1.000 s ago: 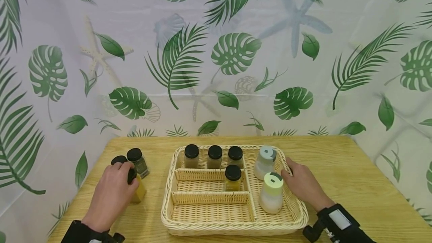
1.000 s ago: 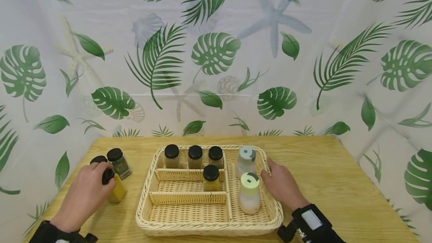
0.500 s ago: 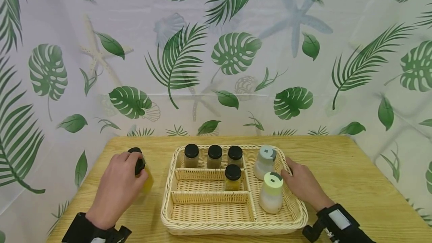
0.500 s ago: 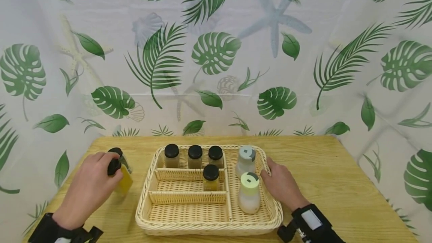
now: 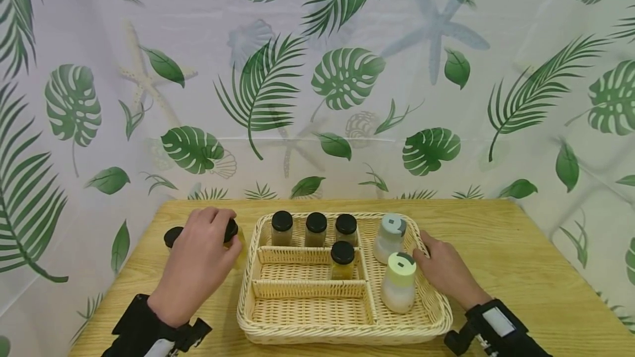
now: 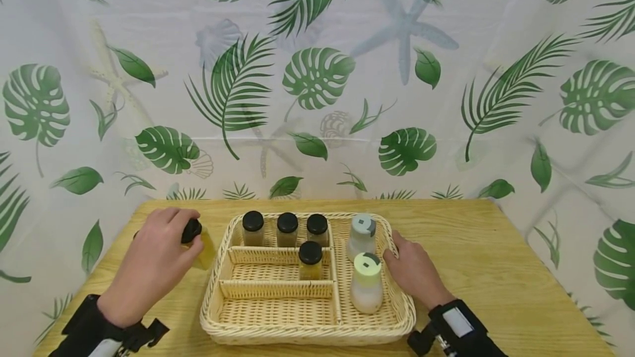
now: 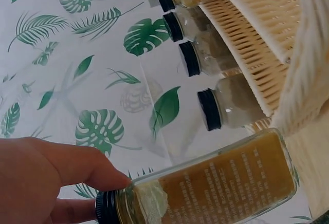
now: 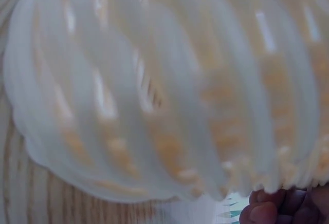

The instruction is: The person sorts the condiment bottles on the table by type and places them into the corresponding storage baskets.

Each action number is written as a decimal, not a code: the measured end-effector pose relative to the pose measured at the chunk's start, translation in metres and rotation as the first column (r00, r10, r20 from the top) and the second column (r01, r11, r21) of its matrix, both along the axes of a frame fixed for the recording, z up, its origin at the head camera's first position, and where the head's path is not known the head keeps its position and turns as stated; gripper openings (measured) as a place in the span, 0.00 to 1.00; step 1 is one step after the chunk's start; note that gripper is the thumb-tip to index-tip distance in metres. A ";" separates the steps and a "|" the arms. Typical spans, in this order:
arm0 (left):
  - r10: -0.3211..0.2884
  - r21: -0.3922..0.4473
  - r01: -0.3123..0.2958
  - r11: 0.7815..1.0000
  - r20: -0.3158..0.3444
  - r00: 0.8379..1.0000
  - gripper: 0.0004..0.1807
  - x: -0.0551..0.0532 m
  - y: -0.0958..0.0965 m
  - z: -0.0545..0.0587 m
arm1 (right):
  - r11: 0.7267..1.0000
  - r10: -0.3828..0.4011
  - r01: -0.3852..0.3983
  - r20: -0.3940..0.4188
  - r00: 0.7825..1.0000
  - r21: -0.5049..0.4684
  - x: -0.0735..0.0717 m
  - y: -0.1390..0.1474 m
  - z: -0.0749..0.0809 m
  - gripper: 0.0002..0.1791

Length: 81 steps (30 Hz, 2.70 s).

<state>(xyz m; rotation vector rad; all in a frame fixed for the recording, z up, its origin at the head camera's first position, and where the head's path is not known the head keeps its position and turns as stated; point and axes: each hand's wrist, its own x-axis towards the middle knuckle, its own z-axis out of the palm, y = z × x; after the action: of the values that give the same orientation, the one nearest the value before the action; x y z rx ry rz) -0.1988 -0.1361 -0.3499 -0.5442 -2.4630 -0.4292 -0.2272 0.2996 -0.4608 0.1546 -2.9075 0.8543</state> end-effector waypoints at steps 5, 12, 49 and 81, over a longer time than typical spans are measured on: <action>-0.019 -0.013 0.018 1.000 -0.015 1.000 0.15 -0.001 0.010 0.005 | 1.000 -0.006 0.006 0.009 1.000 -0.004 0.000 0.001 0.000 0.30; -0.058 -0.036 0.057 0.998 -0.008 0.998 0.15 -0.003 0.023 0.007 | 1.000 -0.001 0.002 0.009 1.000 -0.018 0.000 0.001 0.000 0.30; -0.104 -0.211 0.174 0.962 0.306 0.946 0.09 -0.023 0.069 -0.013 | 1.000 0.009 -0.009 -0.010 1.000 -0.013 0.001 0.002 -0.002 0.31; -0.105 -0.268 0.205 0.941 0.344 0.933 0.11 -0.034 0.080 -0.028 | 0.999 0.018 -0.018 -0.016 1.000 -0.027 0.002 0.001 -0.002 0.31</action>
<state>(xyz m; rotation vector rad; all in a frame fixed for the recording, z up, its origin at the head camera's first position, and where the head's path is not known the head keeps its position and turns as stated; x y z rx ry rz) -0.2324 -0.0565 -0.3776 -0.8610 -2.8386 -0.2170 -0.2250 0.3008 -0.4625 0.1852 -2.8825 0.8906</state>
